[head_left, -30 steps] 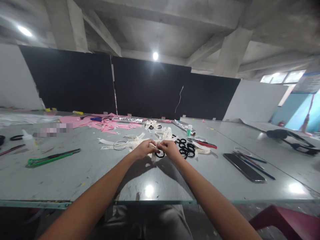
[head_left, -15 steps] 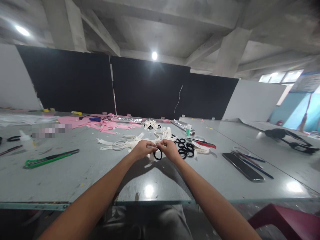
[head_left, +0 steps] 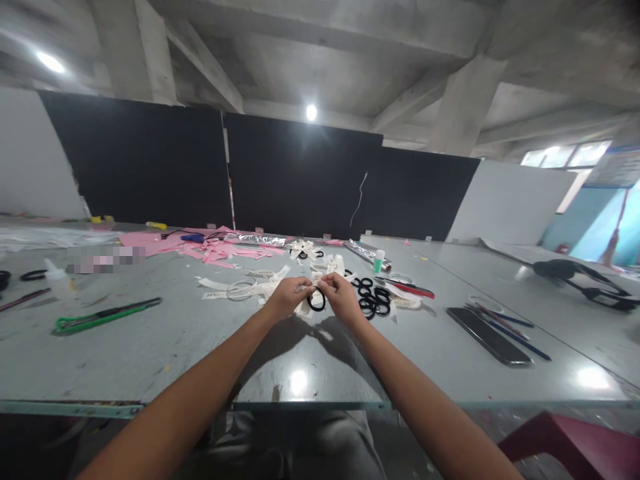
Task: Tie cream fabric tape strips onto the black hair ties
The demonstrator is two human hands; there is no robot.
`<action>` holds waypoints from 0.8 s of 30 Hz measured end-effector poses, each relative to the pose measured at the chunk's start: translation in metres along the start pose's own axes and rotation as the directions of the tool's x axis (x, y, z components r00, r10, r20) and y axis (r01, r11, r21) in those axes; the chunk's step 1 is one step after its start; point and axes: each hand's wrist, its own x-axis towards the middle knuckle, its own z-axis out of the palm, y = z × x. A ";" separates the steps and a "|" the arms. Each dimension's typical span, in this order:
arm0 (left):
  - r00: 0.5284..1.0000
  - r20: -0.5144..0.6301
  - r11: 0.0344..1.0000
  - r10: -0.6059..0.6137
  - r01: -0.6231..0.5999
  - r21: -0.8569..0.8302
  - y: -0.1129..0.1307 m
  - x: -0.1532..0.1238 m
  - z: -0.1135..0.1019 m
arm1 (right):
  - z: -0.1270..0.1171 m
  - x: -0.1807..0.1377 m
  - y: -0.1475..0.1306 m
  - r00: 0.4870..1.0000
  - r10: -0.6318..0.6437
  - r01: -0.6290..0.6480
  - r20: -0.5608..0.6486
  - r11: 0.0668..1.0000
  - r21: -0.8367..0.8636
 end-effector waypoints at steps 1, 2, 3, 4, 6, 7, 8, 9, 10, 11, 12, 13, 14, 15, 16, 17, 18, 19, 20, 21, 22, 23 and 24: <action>1.000 -0.019 1.000 -0.003 0.003 -0.008 0.001 0.000 0.000 | -0.002 -0.002 -0.004 0.996 -0.069 0.065 -0.057 0.996 -0.065; 0.999 -0.035 1.000 -0.008 0.007 -0.015 0.001 0.000 0.000 | -0.004 -0.004 -0.008 0.983 -0.154 0.140 -0.101 0.981 -0.135; 0.999 -0.046 1.000 -0.014 0.013 -0.022 0.001 0.001 0.001 | -0.006 -0.006 -0.013 0.962 -0.247 0.221 -0.115 0.954 -0.203; 0.998 -0.049 0.999 -0.026 0.024 -0.036 0.001 0.001 0.001 | -0.007 -0.008 -0.017 0.938 -0.332 0.299 -0.096 0.919 -0.258; 0.996 -0.053 0.993 -0.071 0.066 -0.093 -0.001 0.002 0.004 | -0.007 -0.011 -0.023 0.899 -0.439 0.413 -0.004 0.850 -0.327; 0.993 -0.058 0.986 -0.104 0.096 -0.139 -0.002 0.003 0.006 | -0.006 -0.012 -0.025 0.888 -0.457 0.442 0.045 0.825 -0.352; 0.988 -0.062 0.972 -0.141 0.127 -0.197 -0.003 0.003 0.008 | -0.004 -0.012 -0.026 0.885 -0.457 0.453 0.082 0.809 -0.376; 0.982 -0.062 0.953 -0.178 0.156 -0.261 -0.003 0.004 0.009 | -0.002 -0.013 -0.026 0.890 -0.445 0.446 0.103 0.800 -0.400; 0.976 -0.055 0.927 -0.211 0.182 -0.327 -0.003 0.004 0.011 | 0.000 -0.013 -0.025 0.898 -0.427 0.431 0.109 0.798 -0.421; 0.970 -0.041 0.899 -0.238 0.204 -0.387 -0.003 0.004 0.012 | 0.001 -0.012 -0.024 0.905 -0.411 0.416 0.109 0.800 -0.434; 0.966 -0.025 0.870 -0.259 0.222 -0.440 -0.002 0.004 0.013 | 0.002 -0.012 -0.022 0.911 -0.399 0.404 0.108 0.802 -0.440; 0.961 -0.012 0.842 -0.276 0.235 -0.485 -0.002 0.004 0.014 | 0.002 -0.012 -0.021 0.914 -0.391 0.396 0.107 0.806 -0.440; 0.956 -0.010 0.817 -0.295 0.247 -0.521 -0.001 0.004 0.014 | 0.002 -0.012 -0.021 0.917 -0.384 0.390 0.107 0.810 -0.439; 0.948 -0.017 0.797 -0.319 0.258 -0.545 -0.001 0.004 0.014 | 0.001 -0.011 -0.020 0.920 -0.377 0.384 0.106 0.813 -0.438; 0.939 -0.027 0.783 -0.343 0.270 -0.560 -0.001 0.004 0.014 | 0.001 -0.011 -0.020 0.923 -0.369 0.377 0.107 0.814 -0.442; 0.932 -0.032 0.775 -0.361 0.281 -0.565 -0.001 0.004 0.014 | 0.000 -0.011 -0.020 0.927 -0.359 0.367 0.106 0.815 -0.449; 0.928 -0.034 0.775 -0.372 0.290 -0.562 -0.001 0.005 0.014 | -0.001 -0.011 -0.020 0.932 -0.348 0.356 0.106 0.814 -0.460; 0.927 -0.032 0.779 -0.373 0.294 -0.553 -0.001 0.004 0.014 | -0.001 -0.011 -0.020 0.936 -0.336 0.345 0.105 0.811 -0.472; 0.931 -0.018 0.784 -0.363 0.295 -0.546 -0.001 0.004 0.014 | -0.001 -0.011 -0.020 0.940 -0.325 0.333 0.104 0.808 -0.485; 0.939 0.010 0.788 -0.343 0.293 -0.542 -0.001 0.004 0.014 | -0.001 -0.010 -0.019 0.944 -0.314 0.321 0.101 0.806 -0.498; 0.949 0.047 0.790 -0.312 0.286 -0.541 0.000 0.003 0.014 | -0.002 -0.010 -0.019 0.949 -0.302 0.306 0.093 0.805 -0.508; 0.957 0.090 0.796 -0.274 0.279 -0.537 0.001 0.003 0.014 | -0.002 -0.010 -0.018 0.955 -0.286 0.286 0.082 0.808 -0.514; 0.963 0.135 0.807 -0.233 0.269 -0.525 0.002 0.002 0.014 | -0.002 -0.009 -0.016 0.962 -0.266 0.261 0.065 0.817 -0.514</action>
